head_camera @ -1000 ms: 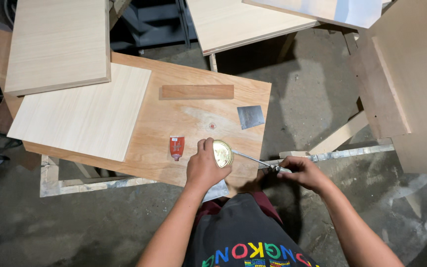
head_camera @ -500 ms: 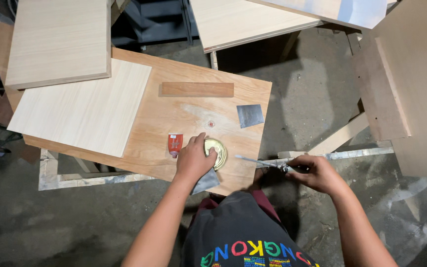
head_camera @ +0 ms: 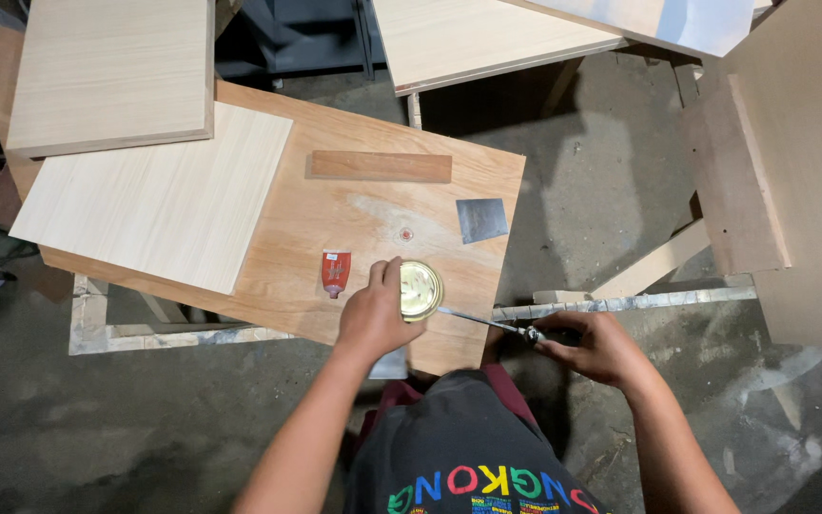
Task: The person sands the edge of a wooden panel by hand, uses a tool to pry open a can, and applies putty onto two small rectangular plates using a metal scraper.
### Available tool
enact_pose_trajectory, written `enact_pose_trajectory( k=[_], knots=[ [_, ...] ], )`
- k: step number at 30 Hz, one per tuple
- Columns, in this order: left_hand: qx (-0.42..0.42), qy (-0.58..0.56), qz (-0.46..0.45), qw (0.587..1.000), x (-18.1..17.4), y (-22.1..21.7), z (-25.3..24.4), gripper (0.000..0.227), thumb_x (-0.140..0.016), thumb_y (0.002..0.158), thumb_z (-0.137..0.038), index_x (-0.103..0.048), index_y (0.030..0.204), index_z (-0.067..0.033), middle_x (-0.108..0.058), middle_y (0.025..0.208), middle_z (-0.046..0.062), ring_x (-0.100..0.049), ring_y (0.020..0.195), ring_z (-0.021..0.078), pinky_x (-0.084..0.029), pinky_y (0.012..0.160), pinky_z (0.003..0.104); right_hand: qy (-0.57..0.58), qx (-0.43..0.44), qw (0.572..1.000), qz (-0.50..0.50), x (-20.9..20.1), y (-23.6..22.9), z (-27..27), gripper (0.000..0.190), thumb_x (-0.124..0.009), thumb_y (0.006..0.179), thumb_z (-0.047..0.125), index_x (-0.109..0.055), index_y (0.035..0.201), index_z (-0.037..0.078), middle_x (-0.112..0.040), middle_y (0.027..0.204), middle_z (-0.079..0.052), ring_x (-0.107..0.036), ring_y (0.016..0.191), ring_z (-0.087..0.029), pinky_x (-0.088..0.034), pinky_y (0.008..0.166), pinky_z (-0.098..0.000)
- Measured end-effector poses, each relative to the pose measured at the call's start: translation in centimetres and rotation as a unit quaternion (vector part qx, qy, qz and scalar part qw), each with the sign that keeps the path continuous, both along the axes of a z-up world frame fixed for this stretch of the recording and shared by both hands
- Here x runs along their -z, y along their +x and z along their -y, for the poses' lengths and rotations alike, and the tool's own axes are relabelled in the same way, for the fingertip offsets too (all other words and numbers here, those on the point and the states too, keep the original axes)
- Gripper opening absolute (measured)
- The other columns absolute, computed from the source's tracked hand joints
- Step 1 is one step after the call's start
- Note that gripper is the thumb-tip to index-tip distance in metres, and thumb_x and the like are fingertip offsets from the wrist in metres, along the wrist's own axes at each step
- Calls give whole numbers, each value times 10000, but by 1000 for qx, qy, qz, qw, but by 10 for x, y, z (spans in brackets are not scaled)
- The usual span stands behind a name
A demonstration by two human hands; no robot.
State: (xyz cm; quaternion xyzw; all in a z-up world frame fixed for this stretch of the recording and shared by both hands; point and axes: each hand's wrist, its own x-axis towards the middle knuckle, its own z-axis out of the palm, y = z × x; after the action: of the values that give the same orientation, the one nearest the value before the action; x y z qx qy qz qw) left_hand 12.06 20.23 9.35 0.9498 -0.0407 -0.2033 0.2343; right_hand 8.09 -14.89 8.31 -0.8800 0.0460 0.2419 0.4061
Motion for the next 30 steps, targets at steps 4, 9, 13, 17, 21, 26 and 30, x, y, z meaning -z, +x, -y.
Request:
enact_pose_trajectory(
  k=[4,9,13,17,21,26,30],
  knots=[
    [-163,-4,59,985,38,4,18,1086,-879,728,-528,-418,1558,0,-517,1371,151,-774,1013,511,-666,921,583,-17,8,1000,6,-7,2,-2,336,-920,857,191,-903,1190,146,-898,1106,-172,-823,1149,-382,-666,967,-464],
    [-197,-7,33,980,33,12,20,1081,-949,745,-516,-400,1490,42,-487,1365,181,-748,1062,559,-650,929,609,-18,41,998,44,-10,7,-9,358,-899,872,191,-876,1230,180,-881,1113,-168,-811,1147,-376,-659,977,-469],
    [-177,-22,-3,984,12,14,18,1158,-931,766,-494,-326,1617,7,-398,1598,249,-693,1189,606,-611,1012,644,-6,34,997,65,-6,14,-18,367,-895,876,172,-876,1241,140,-881,1090,-180,-817,1119,-387,-656,964,-478],
    [-147,-32,-35,988,-15,15,21,1147,-886,846,-415,-253,1734,-61,-289,1749,233,-621,1324,611,-570,1095,646,-51,-17,994,91,0,18,-17,357,-879,865,254,-866,1217,195,-876,1107,-144,-791,1133,-405,-635,983,-526],
    [-143,-23,-32,989,-5,19,21,1151,-875,845,-432,-257,1737,-47,-309,1737,220,-649,1287,604,-587,1075,625,-56,-20,993,101,0,21,-16,353,-871,861,250,-869,1210,200,-878,1089,-138,-785,1129,-416,-620,981,-538],
    [-142,-13,-27,989,5,22,19,1160,-882,829,-445,-277,1724,-22,-345,1709,201,-673,1255,591,-601,1057,626,-53,-26,994,96,-11,22,-19,356,-872,852,246,-872,1206,206,-882,1104,-130,-785,1145,-410,-617,1004,-520],
    [-140,-16,-25,990,5,23,18,1161,-886,821,-439,-284,1715,-10,-363,1687,207,-679,1241,592,-603,1045,630,-59,-36,993,93,-20,22,-26,361,-888,848,250,-870,1204,192,-885,1107,-126,-792,1147,-393,-616,1023,-510]
  ],
)
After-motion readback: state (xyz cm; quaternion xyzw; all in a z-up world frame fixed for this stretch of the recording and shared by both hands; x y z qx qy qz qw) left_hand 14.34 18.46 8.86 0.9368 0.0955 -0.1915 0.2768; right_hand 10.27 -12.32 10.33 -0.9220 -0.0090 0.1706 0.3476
